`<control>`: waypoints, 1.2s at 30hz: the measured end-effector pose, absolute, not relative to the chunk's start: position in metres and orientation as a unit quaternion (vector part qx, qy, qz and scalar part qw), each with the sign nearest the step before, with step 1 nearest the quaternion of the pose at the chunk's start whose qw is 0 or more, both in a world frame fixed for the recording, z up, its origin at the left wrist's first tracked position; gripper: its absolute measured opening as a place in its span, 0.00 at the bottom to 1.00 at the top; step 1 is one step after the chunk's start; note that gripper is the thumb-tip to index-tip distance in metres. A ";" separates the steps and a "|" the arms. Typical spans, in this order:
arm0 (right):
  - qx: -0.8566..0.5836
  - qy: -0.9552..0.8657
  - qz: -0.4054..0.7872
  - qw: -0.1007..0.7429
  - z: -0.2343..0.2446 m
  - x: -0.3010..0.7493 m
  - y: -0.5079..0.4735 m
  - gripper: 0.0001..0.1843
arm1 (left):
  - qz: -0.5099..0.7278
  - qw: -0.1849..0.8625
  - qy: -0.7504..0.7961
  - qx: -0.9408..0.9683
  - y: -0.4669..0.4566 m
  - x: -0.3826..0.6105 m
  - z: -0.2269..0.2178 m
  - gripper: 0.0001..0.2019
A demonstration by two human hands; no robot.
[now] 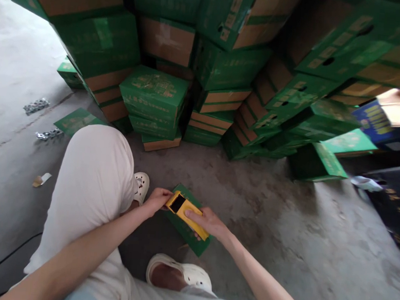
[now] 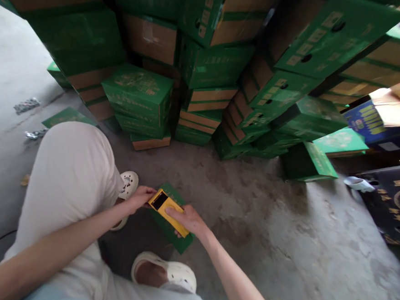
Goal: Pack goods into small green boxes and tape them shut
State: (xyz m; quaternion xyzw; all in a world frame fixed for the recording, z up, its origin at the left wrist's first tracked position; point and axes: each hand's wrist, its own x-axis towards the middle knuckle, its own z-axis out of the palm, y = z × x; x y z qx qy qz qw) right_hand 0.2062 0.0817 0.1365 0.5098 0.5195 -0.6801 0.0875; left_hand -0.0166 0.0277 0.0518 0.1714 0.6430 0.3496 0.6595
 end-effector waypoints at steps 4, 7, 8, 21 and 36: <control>0.513 0.512 -0.685 0.074 0.139 0.211 0.082 0.30 | 0.353 0.617 0.658 0.248 0.040 -0.017 0.051 0.09; 0.521 0.494 -0.693 0.065 0.135 0.224 0.080 0.30 | 0.373 0.539 0.706 0.268 0.052 -0.036 0.043 0.08; 0.524 0.490 -0.693 0.065 0.133 0.230 0.079 0.31 | 0.384 0.505 0.724 0.270 0.056 -0.046 0.040 0.08; 0.563 0.511 -0.645 0.076 0.124 0.224 0.075 0.30 | 0.333 0.351 0.812 0.326 0.058 -0.079 -0.008 0.10; 0.584 0.491 -0.641 0.085 0.121 0.222 0.081 0.30 | 0.295 0.477 0.753 0.344 0.060 -0.029 -0.064 0.12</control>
